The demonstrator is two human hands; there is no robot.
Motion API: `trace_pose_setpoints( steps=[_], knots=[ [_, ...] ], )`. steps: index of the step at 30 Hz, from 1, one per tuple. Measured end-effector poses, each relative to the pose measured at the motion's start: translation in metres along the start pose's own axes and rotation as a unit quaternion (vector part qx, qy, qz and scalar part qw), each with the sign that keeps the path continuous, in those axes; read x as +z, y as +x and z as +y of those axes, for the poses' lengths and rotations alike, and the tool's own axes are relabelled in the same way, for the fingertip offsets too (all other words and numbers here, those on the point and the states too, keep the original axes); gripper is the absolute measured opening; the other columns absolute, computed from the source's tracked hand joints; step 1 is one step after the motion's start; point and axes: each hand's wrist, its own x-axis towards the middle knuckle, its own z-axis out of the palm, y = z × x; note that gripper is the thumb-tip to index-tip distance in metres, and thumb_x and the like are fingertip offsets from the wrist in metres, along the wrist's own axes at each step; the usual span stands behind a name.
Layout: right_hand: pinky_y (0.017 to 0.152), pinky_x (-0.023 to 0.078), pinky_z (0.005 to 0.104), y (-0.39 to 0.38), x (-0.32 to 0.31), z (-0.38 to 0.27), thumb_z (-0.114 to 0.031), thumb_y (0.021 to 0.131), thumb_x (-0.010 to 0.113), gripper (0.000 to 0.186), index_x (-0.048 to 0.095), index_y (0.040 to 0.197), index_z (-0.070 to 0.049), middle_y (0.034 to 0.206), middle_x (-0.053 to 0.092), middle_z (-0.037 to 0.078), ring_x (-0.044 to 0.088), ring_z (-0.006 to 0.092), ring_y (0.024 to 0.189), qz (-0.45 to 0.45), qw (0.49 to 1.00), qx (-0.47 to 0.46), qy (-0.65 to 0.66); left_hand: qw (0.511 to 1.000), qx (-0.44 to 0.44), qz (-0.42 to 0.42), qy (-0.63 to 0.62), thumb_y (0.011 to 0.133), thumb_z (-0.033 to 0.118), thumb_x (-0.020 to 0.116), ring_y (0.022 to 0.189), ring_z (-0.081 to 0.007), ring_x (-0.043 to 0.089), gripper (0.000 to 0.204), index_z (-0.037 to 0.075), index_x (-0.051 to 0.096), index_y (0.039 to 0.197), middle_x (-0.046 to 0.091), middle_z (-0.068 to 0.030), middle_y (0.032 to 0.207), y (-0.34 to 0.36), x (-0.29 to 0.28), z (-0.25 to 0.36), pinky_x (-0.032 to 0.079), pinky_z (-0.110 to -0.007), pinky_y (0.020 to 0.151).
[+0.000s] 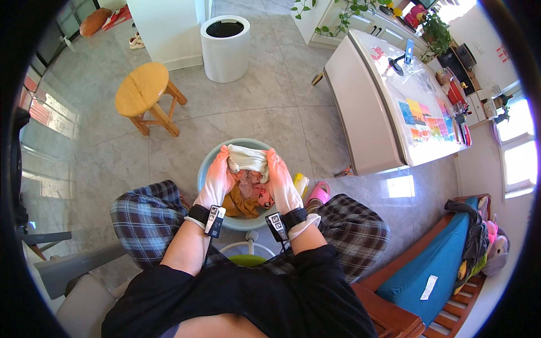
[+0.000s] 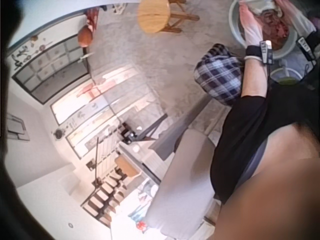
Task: The person sits on the floor and hand-washes several small garments in a basin of water. They repeatedly rub, squeeze, and rinse the items, then wring them out and return them to the basin.
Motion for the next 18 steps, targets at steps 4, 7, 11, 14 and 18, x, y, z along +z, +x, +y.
trace_pose_setpoints(
  steps=[4, 7, 11, 14, 18],
  knots=[
    [0.068, 0.05, 0.0268, 0.0, 0.002, 0.001, -0.043, 0.095, 0.043, 0.047, 0.053, 0.111, 0.0, 0.101, 0.061, 0.01, 0.06, 0.0154, 0.086, -0.006, 0.999, -0.026, -0.039, 0.998, -0.004, 0.005, -0.064, 0.095, 0.039, 0.043, 0.093, -0.0217, 0.06, 0.038, 0.006, 0.052, 0.111, 0.06, -0.0093, 0.104, -0.002, 0.008, 0.004, 0.05, -0.037, 0.083],
    [0.071, 0.051, 0.0282, 0.001, 0.003, -0.001, -0.045, 0.094, 0.045, 0.05, 0.053, 0.111, 0.001, 0.101, 0.062, 0.01, 0.06, 0.0163, 0.087, 0.02, 0.995, -0.009, -0.096, 0.998, -0.01, -0.029, -0.052, 0.094, 0.04, 0.046, 0.089, -0.0185, 0.06, 0.037, 0.006, 0.054, 0.106, 0.062, -0.008, 0.099, -0.007, 0.012, 0.01, 0.05, -0.034, 0.08],
    [0.072, 0.052, 0.028, 0.002, 0.001, -0.006, -0.042, 0.093, 0.047, 0.047, 0.053, 0.112, 0.001, 0.099, 0.063, 0.01, 0.061, 0.0156, 0.085, -0.035, 0.997, -0.006, -0.066, 0.986, -0.027, -0.046, 0.157, 0.088, 0.042, 0.057, 0.08, -0.0119, 0.058, 0.033, 0.011, 0.057, 0.101, 0.061, -0.0012, 0.093, -0.009, 0.009, 0.014, 0.048, -0.026, 0.068],
    [0.073, 0.052, 0.0272, 0.003, -0.002, -0.009, -0.033, 0.092, 0.053, 0.04, 0.054, 0.113, 0.002, 0.099, 0.064, 0.009, 0.062, 0.015, 0.084, -0.039, 0.995, 0.021, -0.089, 0.988, -0.017, -0.07, 0.138, 0.087, 0.037, 0.061, 0.076, -0.0097, 0.057, 0.027, 0.012, 0.058, 0.099, 0.06, 0.0013, 0.089, -0.004, 0.003, 0.013, 0.048, -0.025, 0.066],
    [0.074, 0.052, 0.0268, 0.006, -0.008, -0.009, -0.019, 0.09, 0.058, 0.032, 0.056, 0.116, 0.001, 0.099, 0.064, 0.008, 0.062, 0.0139, 0.083, -0.045, 0.988, 0.053, -0.135, 0.99, 0.081, -0.017, 0.115, 0.089, 0.032, 0.059, 0.074, -0.0091, 0.057, 0.021, 0.013, 0.057, 0.097, 0.059, 0.0027, 0.087, 0.002, -0.003, 0.008, 0.049, -0.024, 0.063]
  ],
)
